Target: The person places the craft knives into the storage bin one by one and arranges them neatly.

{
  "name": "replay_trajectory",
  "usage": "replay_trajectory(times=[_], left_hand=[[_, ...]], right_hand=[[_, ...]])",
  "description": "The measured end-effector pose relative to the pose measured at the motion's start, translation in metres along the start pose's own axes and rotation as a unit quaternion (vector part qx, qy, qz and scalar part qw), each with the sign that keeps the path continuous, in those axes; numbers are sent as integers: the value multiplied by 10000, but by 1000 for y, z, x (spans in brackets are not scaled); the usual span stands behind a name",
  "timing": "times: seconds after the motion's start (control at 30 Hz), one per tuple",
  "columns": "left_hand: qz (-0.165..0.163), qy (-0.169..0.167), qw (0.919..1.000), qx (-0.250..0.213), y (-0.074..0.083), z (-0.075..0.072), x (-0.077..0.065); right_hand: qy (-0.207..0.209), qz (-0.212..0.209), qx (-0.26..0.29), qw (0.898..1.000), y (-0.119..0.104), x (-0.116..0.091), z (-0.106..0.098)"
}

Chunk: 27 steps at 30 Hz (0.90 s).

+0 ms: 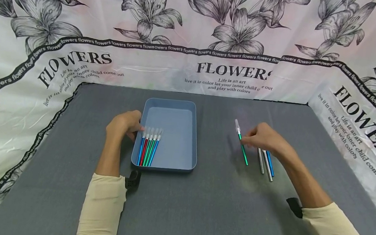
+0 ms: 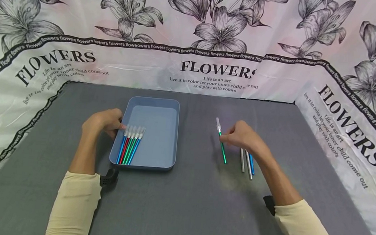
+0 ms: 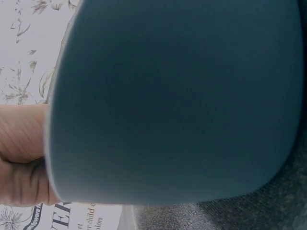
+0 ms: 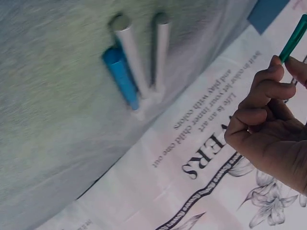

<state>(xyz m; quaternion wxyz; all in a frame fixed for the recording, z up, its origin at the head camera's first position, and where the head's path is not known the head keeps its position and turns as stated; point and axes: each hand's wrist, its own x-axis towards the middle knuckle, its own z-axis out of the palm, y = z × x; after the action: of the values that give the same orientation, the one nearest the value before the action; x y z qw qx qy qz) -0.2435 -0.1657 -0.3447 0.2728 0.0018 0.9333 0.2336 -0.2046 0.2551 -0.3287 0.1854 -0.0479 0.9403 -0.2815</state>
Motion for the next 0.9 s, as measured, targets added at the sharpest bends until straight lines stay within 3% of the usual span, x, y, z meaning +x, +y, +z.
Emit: replay_trajectory(times=[0.57, 0.9], left_hand=[[-32, -7, 10000, 33, 3, -1, 1], [-72, -28, 10000, 52, 2, -1, 2]], right_hand=[[-89, -208, 357, 9991, -31, -2, 7], [-257, -328, 834, 9956, -54, 10, 24]])
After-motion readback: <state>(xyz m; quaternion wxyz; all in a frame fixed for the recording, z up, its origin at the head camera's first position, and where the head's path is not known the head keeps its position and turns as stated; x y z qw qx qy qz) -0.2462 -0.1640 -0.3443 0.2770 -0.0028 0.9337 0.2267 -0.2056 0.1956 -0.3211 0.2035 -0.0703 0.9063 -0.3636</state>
